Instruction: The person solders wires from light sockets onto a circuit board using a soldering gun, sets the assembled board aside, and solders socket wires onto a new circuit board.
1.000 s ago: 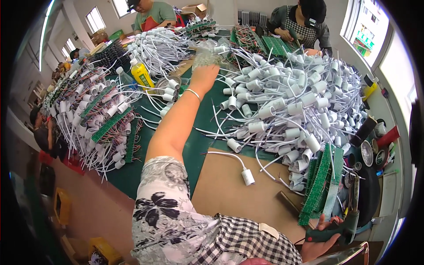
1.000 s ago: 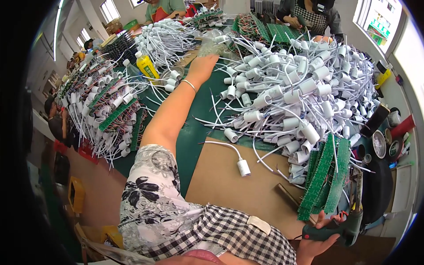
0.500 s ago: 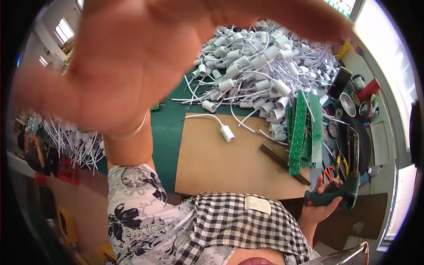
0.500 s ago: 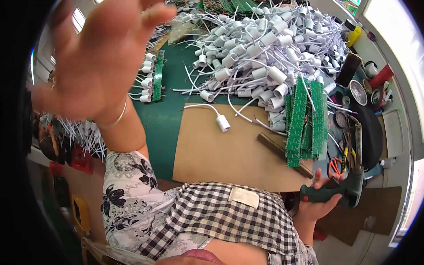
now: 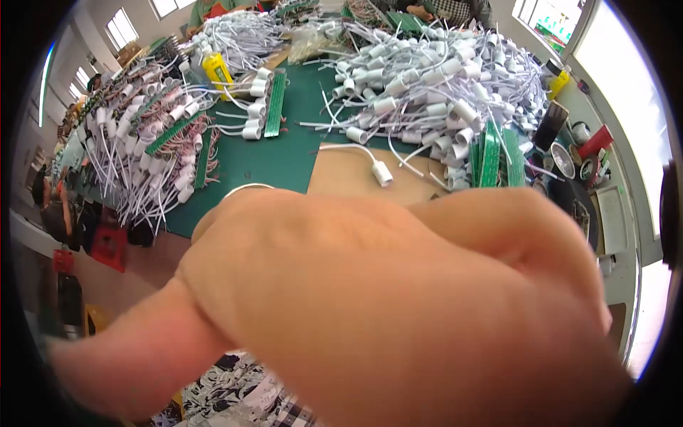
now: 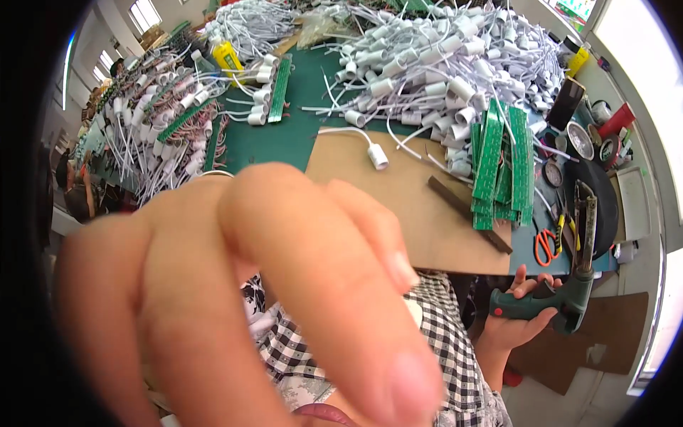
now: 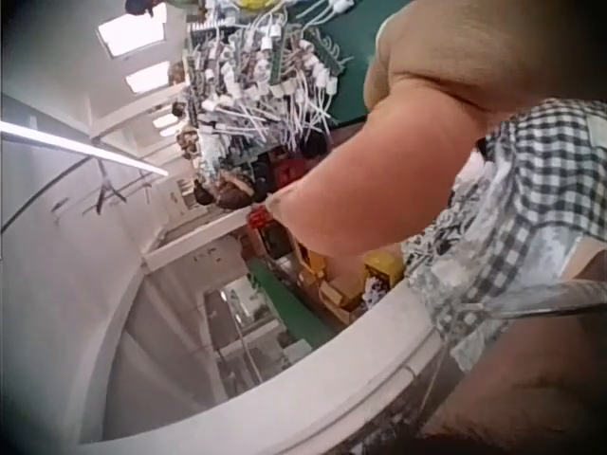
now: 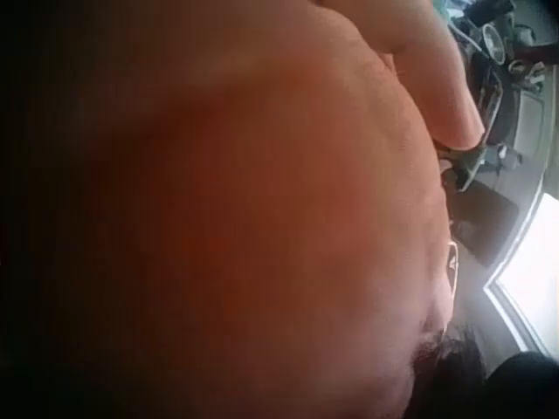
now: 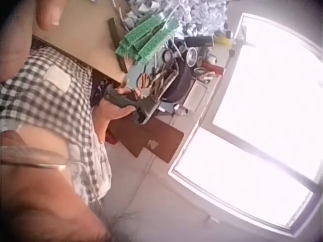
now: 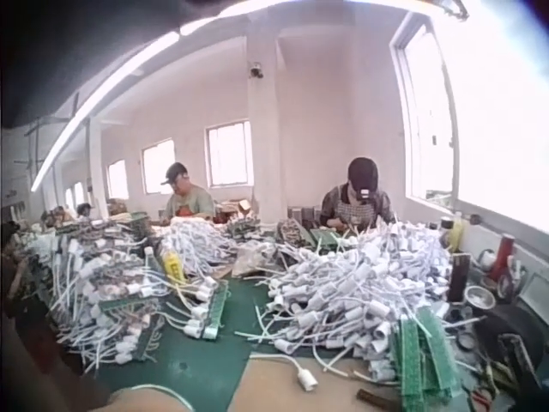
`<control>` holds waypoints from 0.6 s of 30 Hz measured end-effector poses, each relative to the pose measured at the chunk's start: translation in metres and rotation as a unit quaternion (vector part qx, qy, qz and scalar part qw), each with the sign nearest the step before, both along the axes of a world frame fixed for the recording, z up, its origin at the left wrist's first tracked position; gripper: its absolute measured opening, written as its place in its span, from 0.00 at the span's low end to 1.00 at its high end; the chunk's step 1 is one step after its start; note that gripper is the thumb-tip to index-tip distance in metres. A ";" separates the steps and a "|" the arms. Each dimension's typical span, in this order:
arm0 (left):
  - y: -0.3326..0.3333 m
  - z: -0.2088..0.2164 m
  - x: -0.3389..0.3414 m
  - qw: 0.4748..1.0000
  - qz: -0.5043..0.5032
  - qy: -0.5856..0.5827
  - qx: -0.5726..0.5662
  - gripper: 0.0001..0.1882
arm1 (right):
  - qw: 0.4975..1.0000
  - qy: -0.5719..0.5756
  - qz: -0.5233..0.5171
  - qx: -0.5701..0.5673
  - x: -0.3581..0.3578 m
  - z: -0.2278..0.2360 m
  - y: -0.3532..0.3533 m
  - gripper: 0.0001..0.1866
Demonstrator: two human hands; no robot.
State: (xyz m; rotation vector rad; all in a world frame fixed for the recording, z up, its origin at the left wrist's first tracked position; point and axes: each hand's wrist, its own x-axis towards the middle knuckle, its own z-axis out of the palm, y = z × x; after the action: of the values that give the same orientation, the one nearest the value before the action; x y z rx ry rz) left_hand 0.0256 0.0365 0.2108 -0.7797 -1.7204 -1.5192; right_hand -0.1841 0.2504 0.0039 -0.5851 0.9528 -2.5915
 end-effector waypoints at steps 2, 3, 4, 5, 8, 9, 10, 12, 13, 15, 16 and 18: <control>0.007 -0.010 0.007 1.000 0.021 -0.002 0.010 0.17 | 1.000 0.006 0.012 -0.012 0.004 -0.002 0.001 0.25; 0.006 -0.014 0.006 1.000 0.027 -0.003 0.014 0.17 | 1.000 0.008 0.007 -0.006 0.004 -0.003 0.004 0.25; 0.005 -0.018 0.005 0.999 0.031 -0.005 0.017 0.17 | 1.000 0.003 0.010 0.003 0.005 -0.006 0.006 0.25; 0.003 -0.021 0.003 0.999 0.035 -0.005 0.019 0.17 | 1.000 -0.002 0.011 0.011 0.005 -0.009 0.009 0.25; 0.011 -0.022 0.014 0.997 0.072 -0.010 0.012 0.17 | 1.000 -0.004 0.026 0.000 0.008 -0.009 0.008 0.26; 0.017 -0.027 0.011 0.996 0.083 -0.011 0.012 0.16 | 0.999 -0.007 0.032 -0.008 0.009 -0.007 0.006 0.26; 0.024 -0.031 0.006 0.995 0.093 -0.013 0.012 0.16 | 0.999 -0.007 0.032 -0.006 0.009 -0.005 0.005 0.26; 0.043 -0.040 -0.003 0.993 0.114 -0.021 0.014 0.16 | 0.999 0.026 0.044 -0.012 0.012 -0.002 0.005 0.26; 0.048 -0.044 -0.013 0.993 0.113 -0.026 0.019 0.16 | 0.999 0.024 0.034 -0.004 0.011 -0.004 0.006 0.26; 0.060 -0.051 -0.022 0.992 0.115 -0.036 0.022 0.16 | 0.999 0.021 0.009 -0.032 0.007 -0.012 0.007 0.26; 0.066 -0.050 -0.022 0.991 0.123 -0.039 0.017 0.16 | 0.999 0.031 0.024 -0.030 0.005 -0.010 0.007 0.26; 0.053 -0.051 -0.014 0.988 0.146 -0.046 0.008 0.16 | 0.999 0.018 0.018 -0.026 0.001 -0.011 0.005 0.26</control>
State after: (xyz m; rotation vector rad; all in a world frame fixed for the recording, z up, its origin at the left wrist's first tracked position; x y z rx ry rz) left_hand 0.0114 0.0894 0.1593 -0.4311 -1.7978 -1.3833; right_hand -0.1827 0.2557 -0.0070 -0.6575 0.8791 -2.5885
